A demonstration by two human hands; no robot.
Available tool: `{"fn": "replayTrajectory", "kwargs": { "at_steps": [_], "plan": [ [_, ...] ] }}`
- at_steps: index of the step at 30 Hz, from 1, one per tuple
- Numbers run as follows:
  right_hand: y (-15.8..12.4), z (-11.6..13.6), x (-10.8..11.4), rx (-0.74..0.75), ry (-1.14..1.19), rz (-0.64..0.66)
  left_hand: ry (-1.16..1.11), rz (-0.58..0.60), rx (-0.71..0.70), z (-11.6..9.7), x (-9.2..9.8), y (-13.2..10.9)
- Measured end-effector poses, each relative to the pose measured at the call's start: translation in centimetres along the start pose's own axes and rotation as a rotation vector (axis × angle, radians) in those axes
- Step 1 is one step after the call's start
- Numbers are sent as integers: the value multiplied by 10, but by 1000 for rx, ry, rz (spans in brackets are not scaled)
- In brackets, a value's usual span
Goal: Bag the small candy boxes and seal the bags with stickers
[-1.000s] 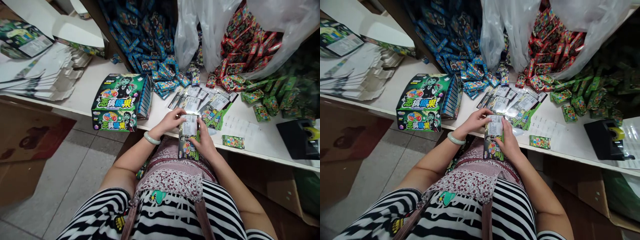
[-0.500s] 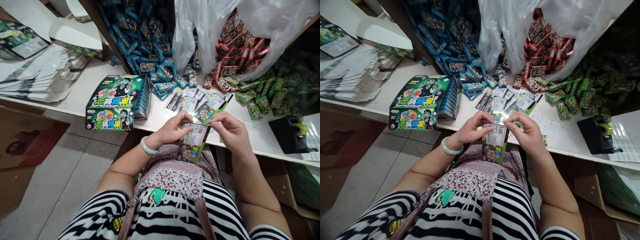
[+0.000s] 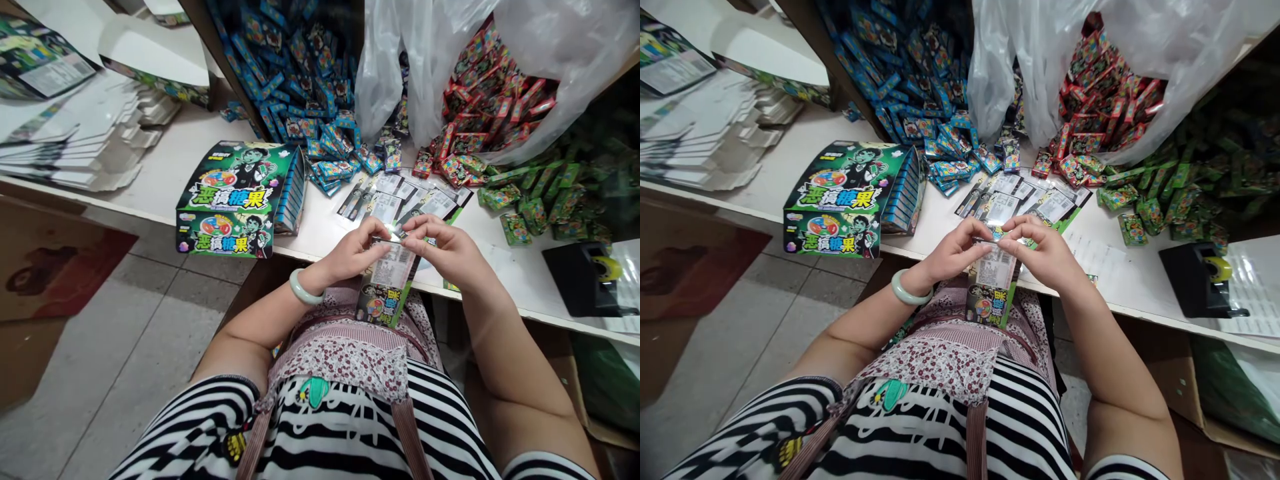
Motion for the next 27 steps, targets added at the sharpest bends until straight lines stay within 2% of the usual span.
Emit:
{"fn": "replayTrajectory", "kwargs": {
  "at_steps": [9, 17, 27],
  "plan": [
    [12, -14, -9, -161, 89, 25, -85, 5, -38, 2, 0, 3],
    [13, -14, -9, -185, 29, 3, -62, -47, -108, 10, -3, 3],
    [19, -15, -11, -159, -44, -5, -34, -118, -70, 12, -5, 5]
  ]
}}
Point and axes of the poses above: each hand's wrist, its own y-axis towards the middle knuckle, its own x-axis out of the back of the hand, z = x × y, the point moved 4 cm from there along y, towards the middle knuckle, and after that the axes turned 6 degrees about -x, right-handed, at the moved point
